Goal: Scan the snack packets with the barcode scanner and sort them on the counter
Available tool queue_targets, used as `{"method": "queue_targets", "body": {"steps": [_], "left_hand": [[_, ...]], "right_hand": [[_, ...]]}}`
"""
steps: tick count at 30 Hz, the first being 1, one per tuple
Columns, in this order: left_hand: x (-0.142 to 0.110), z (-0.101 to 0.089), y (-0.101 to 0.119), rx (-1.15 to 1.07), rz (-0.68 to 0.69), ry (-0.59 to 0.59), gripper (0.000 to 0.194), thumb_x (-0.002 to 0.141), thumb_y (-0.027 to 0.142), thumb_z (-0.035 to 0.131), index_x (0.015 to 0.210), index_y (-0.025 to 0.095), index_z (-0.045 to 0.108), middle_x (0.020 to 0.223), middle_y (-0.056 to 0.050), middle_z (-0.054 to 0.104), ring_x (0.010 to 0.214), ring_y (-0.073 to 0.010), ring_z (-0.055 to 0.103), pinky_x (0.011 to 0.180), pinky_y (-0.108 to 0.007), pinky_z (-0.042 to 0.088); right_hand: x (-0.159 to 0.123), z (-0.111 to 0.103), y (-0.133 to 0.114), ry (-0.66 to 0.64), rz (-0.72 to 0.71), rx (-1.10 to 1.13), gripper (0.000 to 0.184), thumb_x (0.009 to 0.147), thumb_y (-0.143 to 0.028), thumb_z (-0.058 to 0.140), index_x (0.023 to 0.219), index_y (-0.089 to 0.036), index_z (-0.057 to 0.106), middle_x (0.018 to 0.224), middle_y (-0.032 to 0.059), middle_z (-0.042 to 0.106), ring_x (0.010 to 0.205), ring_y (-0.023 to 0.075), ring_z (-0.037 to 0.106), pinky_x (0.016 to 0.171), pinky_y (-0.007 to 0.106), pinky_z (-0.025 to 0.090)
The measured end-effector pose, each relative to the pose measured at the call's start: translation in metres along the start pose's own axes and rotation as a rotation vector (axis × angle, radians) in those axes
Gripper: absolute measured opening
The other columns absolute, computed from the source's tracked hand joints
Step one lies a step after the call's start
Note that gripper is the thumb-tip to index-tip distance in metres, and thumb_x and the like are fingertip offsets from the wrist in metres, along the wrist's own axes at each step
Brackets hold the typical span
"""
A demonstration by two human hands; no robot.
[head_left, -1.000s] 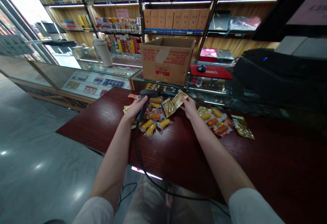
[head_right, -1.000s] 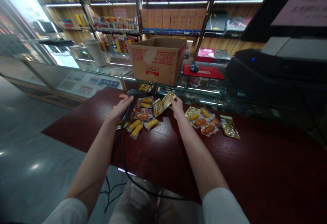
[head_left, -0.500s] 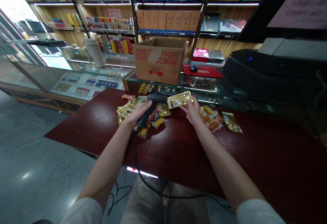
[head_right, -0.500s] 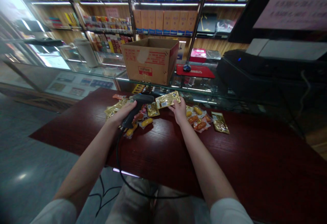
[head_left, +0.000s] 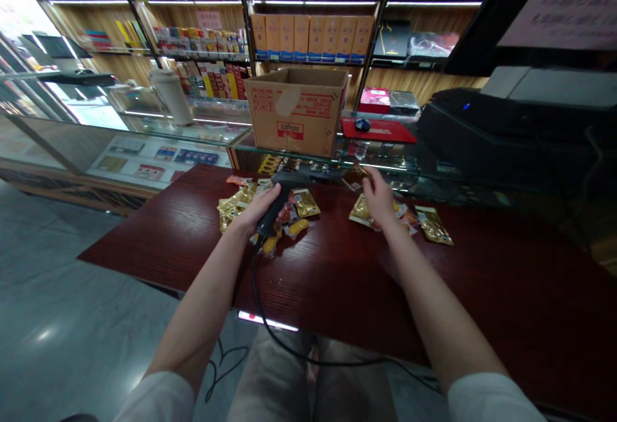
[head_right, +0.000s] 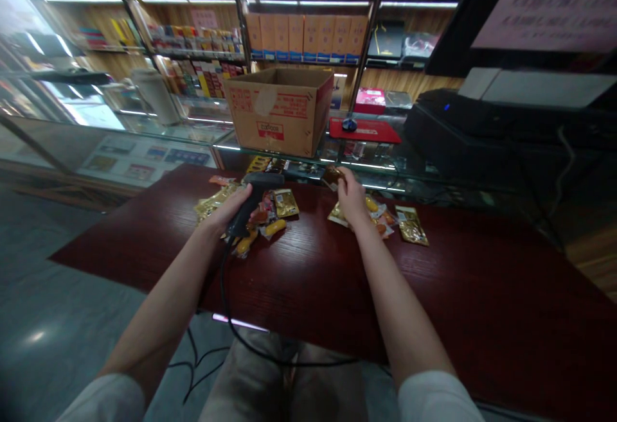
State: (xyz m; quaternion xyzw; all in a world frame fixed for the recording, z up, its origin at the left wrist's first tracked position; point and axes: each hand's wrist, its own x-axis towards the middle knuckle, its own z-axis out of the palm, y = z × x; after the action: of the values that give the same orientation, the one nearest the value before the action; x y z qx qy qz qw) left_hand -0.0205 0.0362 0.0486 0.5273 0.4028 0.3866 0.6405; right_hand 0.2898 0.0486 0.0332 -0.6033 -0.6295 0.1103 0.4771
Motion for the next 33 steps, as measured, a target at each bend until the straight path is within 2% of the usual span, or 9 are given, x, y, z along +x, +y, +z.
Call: {"method": "queue_targets", "body": {"steps": [5,10,12,15,19,22,25,28,33], "left_hand": [[0.005,-0.017,0.002,-0.040,0.006,0.171,0.067,0.085,0.072,0.061,0.110,0.011,0.071,0.053,0.000,0.056,0.040,-0.0118,0.050,0.040,-0.021,0.038],[0.008,-0.028,0.000,-0.089,0.010,0.270,0.063,0.085,0.071,0.062,0.112,0.015,0.070,0.053,0.001,0.056,0.039,-0.0108,0.049,0.040,-0.021,0.039],[0.009,-0.030,-0.001,-0.100,0.027,0.300,0.061,0.085,0.070,0.063,0.111,0.015,0.070,0.053,0.001,0.056,0.039,-0.0106,0.049,0.041,-0.021,0.040],[0.010,-0.032,-0.003,-0.091,0.025,0.326,0.064,0.083,0.073,0.064,0.110,0.015,0.070,0.053,0.001,0.055,0.039,-0.0112,0.048,0.041,-0.022,0.039],[0.008,-0.031,-0.003,-0.048,0.010,0.291,0.068,0.081,0.075,0.063,0.111,0.014,0.069,0.054,0.001,0.055,0.040,-0.0120,0.049,0.040,-0.023,0.038],[0.007,-0.030,-0.003,-0.013,0.029,0.271,0.066,0.082,0.073,0.064,0.107,0.013,0.070,0.055,0.000,0.056,0.041,-0.0118,0.050,0.040,-0.022,0.037],[0.008,-0.029,-0.006,0.000,0.045,0.239,0.063,0.082,0.072,0.065,0.102,0.012,0.070,0.055,-0.001,0.057,0.043,-0.0117,0.051,0.041,-0.022,0.037],[0.007,-0.025,-0.005,0.013,0.018,0.209,0.062,0.083,0.071,0.065,0.100,0.011,0.070,0.055,-0.001,0.057,0.042,-0.0115,0.051,0.041,-0.022,0.038],[-0.002,-0.011,0.004,0.021,0.024,0.131,0.056,0.087,0.062,0.067,0.105,0.010,0.067,0.055,-0.001,0.059,0.043,-0.0116,0.053,0.041,-0.022,0.039]], "right_hand": [[-0.016,-0.054,0.043,-0.231,-0.187,-0.502,0.045,0.090,-0.015,0.040,0.122,-0.019,0.071,0.133,0.0128,0.069,0.125,0.0284,0.063,0.111,0.047,0.046],[-0.036,-0.068,0.057,-0.361,-0.169,-0.735,0.035,0.094,-0.035,0.051,0.119,-0.021,0.071,0.133,0.0127,0.069,0.125,0.0319,0.062,0.112,0.053,0.041],[-0.031,-0.058,0.039,-0.316,-0.159,-0.748,0.033,0.097,-0.039,0.048,0.110,-0.021,0.072,0.126,0.0125,0.072,0.124,0.0330,0.061,0.115,0.058,0.033],[-0.016,-0.018,-0.003,-0.296,-0.108,-0.652,0.036,0.097,-0.037,0.051,0.122,-0.016,0.066,0.128,0.0168,0.069,0.120,0.0320,0.063,0.105,0.047,0.043],[0.000,0.052,-0.048,-0.561,0.160,-0.489,0.066,0.092,-0.056,0.062,0.138,-0.011,0.052,0.126,0.0207,0.070,0.114,0.0309,0.068,0.091,0.037,0.051],[0.003,0.085,-0.057,-0.671,0.221,-0.531,0.065,0.083,-0.054,0.075,0.127,-0.007,0.061,0.130,0.0265,0.067,0.118,0.0348,0.067,0.089,0.037,0.051],[0.004,0.092,-0.050,-0.721,0.243,-0.490,0.036,0.083,-0.044,0.076,0.101,-0.013,0.071,0.114,0.0191,0.074,0.109,0.0311,0.070,0.081,0.033,0.051],[0.003,0.086,-0.039,-0.713,0.249,-0.400,0.020,0.079,-0.035,0.077,0.075,-0.017,0.068,0.088,0.0108,0.074,0.093,0.0263,0.071,0.075,0.030,0.048],[-0.004,0.075,-0.026,-0.459,0.389,-0.017,0.017,0.076,-0.020,0.069,0.075,-0.022,0.052,0.073,0.0011,0.063,0.072,0.0185,0.063,0.064,0.027,0.044]]}}
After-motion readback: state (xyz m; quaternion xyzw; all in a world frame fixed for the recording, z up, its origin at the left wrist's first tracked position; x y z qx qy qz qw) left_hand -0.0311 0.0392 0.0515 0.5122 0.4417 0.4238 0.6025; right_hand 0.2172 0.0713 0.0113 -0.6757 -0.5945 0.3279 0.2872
